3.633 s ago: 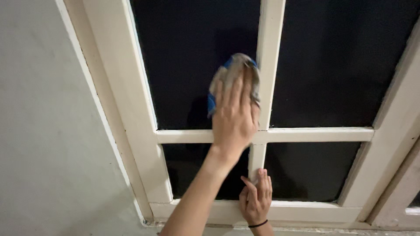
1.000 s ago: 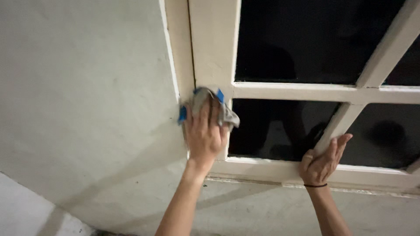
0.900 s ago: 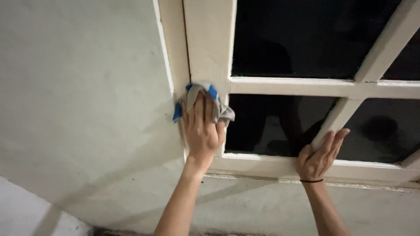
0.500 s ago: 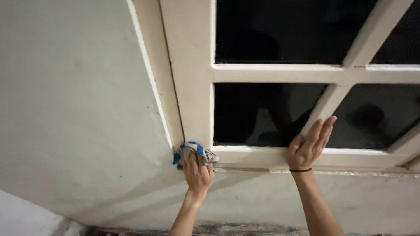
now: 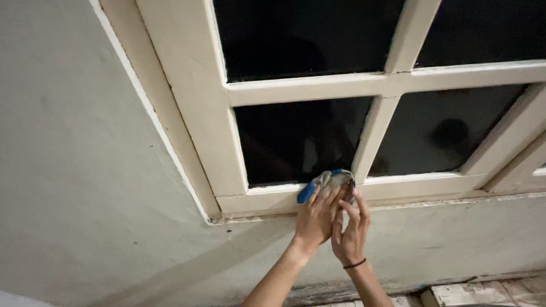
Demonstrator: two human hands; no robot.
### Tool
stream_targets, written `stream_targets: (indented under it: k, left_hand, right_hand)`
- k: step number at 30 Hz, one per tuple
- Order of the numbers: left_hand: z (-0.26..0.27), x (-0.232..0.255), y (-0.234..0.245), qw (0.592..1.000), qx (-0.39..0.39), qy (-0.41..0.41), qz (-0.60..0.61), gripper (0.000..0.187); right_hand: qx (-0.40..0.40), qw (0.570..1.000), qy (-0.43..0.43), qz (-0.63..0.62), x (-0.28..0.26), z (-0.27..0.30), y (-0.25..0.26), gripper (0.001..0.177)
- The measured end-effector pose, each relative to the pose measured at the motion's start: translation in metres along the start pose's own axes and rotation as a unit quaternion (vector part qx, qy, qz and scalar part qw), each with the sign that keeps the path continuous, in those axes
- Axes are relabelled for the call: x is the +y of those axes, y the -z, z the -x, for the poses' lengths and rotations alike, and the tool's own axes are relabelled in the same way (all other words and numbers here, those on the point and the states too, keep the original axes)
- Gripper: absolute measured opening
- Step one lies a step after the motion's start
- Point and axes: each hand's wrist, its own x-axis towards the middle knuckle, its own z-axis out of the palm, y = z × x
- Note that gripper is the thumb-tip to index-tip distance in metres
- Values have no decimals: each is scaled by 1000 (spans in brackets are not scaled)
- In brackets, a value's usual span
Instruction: The person wipes the white frame and glass panes of a window using a cloth.
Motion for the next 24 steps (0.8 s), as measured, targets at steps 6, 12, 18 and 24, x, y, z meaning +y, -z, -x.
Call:
stream_targets:
  k: [6, 12, 18, 24]
  left_hand:
    - [-2, -26, 11, 991, 74, -84, -75, 59]
    - [27, -69, 59, 993, 91, -53, -54, 51]
    - [59, -100, 128, 988, 101, 63, -98, 43]
    - [54, -84, 114, 981, 148, 125, -20, 38]
  right_hand:
    - [-71, 996, -8, -47, 5, 2, 12, 58]
    - [-112, 991, 80, 9, -35, -22, 2, 70]
    - [-159, 981, 79, -79, -105, -52, -29, 64]
    - [-175, 975, 51, -130, -122, -68, -10, 61]
